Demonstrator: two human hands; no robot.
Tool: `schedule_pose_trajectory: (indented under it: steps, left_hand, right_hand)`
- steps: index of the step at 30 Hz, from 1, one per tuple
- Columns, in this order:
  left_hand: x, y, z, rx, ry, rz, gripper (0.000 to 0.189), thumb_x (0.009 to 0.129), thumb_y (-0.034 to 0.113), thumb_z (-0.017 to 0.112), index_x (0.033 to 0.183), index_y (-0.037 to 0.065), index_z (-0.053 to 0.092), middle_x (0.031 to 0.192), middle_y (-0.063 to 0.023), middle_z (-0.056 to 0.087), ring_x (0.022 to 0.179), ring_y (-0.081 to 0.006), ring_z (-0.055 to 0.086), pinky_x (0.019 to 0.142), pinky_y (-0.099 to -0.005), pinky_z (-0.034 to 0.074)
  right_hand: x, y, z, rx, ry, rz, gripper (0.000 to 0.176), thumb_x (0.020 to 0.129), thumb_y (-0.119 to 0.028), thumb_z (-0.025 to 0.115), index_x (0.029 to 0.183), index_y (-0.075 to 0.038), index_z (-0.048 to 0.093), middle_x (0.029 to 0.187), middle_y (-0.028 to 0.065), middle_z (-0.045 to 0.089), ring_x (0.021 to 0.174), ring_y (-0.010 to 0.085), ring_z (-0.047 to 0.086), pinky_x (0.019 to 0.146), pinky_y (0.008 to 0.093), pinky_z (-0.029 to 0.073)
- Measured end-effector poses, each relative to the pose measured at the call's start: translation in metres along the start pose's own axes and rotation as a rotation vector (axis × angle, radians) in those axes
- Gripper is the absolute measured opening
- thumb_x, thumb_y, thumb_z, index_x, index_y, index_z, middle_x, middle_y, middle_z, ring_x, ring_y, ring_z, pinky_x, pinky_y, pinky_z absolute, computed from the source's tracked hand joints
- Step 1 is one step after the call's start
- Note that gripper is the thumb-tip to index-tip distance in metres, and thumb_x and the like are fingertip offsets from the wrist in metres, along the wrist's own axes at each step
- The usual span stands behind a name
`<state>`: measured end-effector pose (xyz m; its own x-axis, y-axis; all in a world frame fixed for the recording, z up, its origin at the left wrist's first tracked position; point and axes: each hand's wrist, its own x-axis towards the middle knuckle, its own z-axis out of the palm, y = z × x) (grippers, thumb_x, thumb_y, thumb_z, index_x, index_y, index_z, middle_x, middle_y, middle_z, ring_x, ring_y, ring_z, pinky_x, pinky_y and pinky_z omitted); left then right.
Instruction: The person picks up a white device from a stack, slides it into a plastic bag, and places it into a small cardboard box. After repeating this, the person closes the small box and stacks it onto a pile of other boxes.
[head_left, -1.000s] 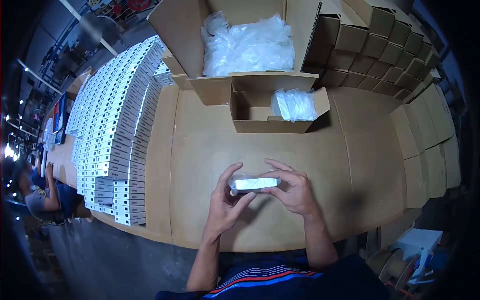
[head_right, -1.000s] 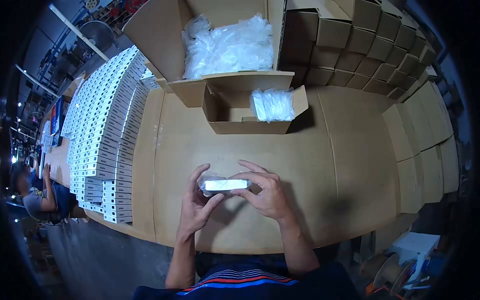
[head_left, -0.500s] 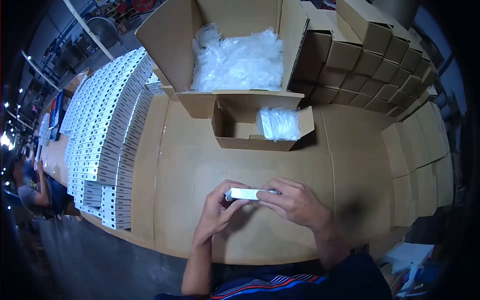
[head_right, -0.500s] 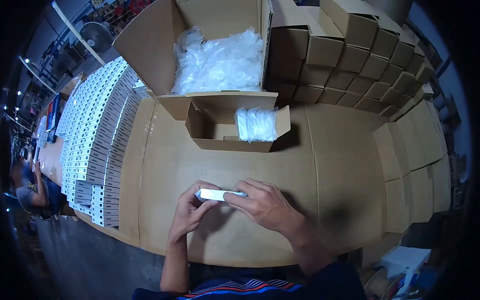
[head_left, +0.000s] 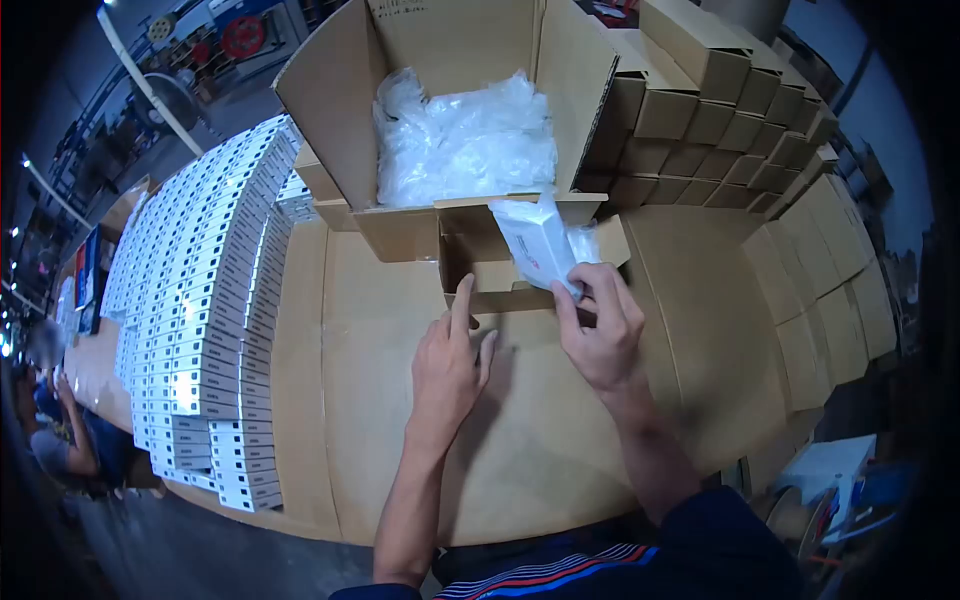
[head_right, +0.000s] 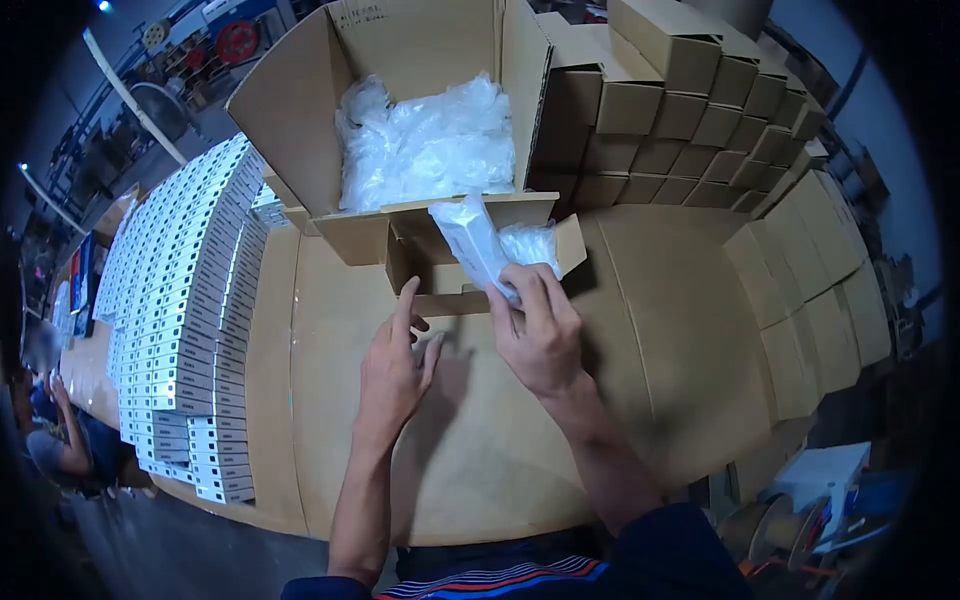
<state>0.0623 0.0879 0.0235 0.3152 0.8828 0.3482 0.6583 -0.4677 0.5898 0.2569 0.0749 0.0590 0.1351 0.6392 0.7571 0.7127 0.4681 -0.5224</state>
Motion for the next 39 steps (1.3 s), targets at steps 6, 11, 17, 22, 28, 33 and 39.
schedule_pose_trajectory:
  steps: [6,11,17,22,28,33,39]
  left_hand:
    - [0.007,-0.035,0.002,0.211,0.043,0.048,0.087,0.088,0.015,0.077,0.158,-0.003,0.030,0.073,-0.0130,0.064,0.071,-0.0312,0.064,0.067,-0.0434,0.052]
    - [0.006,-0.045,0.007,0.156,0.020,0.051,0.087,0.088,0.019,0.078,0.158,-0.005,0.032,0.077,-0.0134,0.066,0.072,-0.0305,0.064,0.067,-0.0432,0.051]
    - [0.000,-0.044,0.008,0.148,-0.047,0.021,0.087,0.089,0.024,0.078,0.158,-0.005,0.033,0.081,-0.0129,0.068,0.077,-0.0288,0.065,0.071,-0.0425,0.052]
    - [0.001,-0.043,0.004,0.194,-0.069,0.013,0.086,0.089,0.025,0.078,0.158,-0.003,0.035,0.082,-0.0120,0.069,0.075,-0.0282,0.065,0.071,-0.0422,0.052]
    - [-0.001,-0.041,0.002,0.266,-0.085,-0.025,0.082,0.088,0.025,0.077,0.157,0.002,0.040,0.084,-0.0097,0.070,0.076,-0.0265,0.066,0.067,-0.0409,0.048]
    - [-0.001,-0.042,0.002,0.249,-0.090,-0.029,0.082,0.089,0.026,0.077,0.158,0.002,0.039,0.084,-0.0096,0.070,0.077,-0.0269,0.066,0.069,-0.0411,0.049]
    - [-0.008,-0.036,0.000,0.139,-0.079,-0.031,0.090,0.088,0.026,0.077,0.162,0.004,0.030,0.090,-0.0096,0.069,0.079,-0.0287,0.066,0.070,-0.0427,0.049]
  right_hand:
    - [-0.001,0.003,0.024,-0.209,-0.011,0.004,0.022,0.086,0.003,0.076,0.102,0.000,0.063,0.090,0.0138,0.064,0.073,0.0311,0.068,0.057,0.0385,0.056]
    - [0.001,-0.001,0.029,-0.234,-0.062,0.091,0.020,0.087,0.001,0.077,0.102,0.001,0.062,0.089,0.0140,0.066,0.070,0.0284,0.069,0.055,0.0362,0.057]
    - [0.026,-0.015,0.034,-0.227,-0.176,0.177,0.018,0.089,-0.002,0.076,0.100,0.002,0.063,0.086,0.0178,0.068,0.067,0.0298,0.072,0.054,0.0364,0.058]
    - [0.020,0.004,0.041,-0.368,-0.300,0.193,0.021,0.086,-0.004,0.078,0.101,0.001,0.065,0.084,0.0216,0.069,0.072,0.0375,0.070,0.063,0.0461,0.055]
    - [0.031,0.006,0.054,-0.534,-0.363,0.255,0.019,0.083,-0.005,0.078,0.098,0.003,0.068,0.087,0.0269,0.070,0.081,0.0454,0.070,0.073,0.0509,0.056]
    - [0.030,0.014,0.070,-0.658,-0.516,0.418,0.012,0.084,-0.004,0.071,0.087,0.007,0.071,0.088,0.0301,0.070,0.087,0.0486,0.071,0.078,0.0550,0.058]
    - [0.046,-0.016,0.060,-0.768,-0.622,0.408,0.025,0.095,-0.018,0.065,0.095,0.005,0.076,0.099,0.0287,0.072,0.092,0.0473,0.072,0.083,0.0553,0.058]
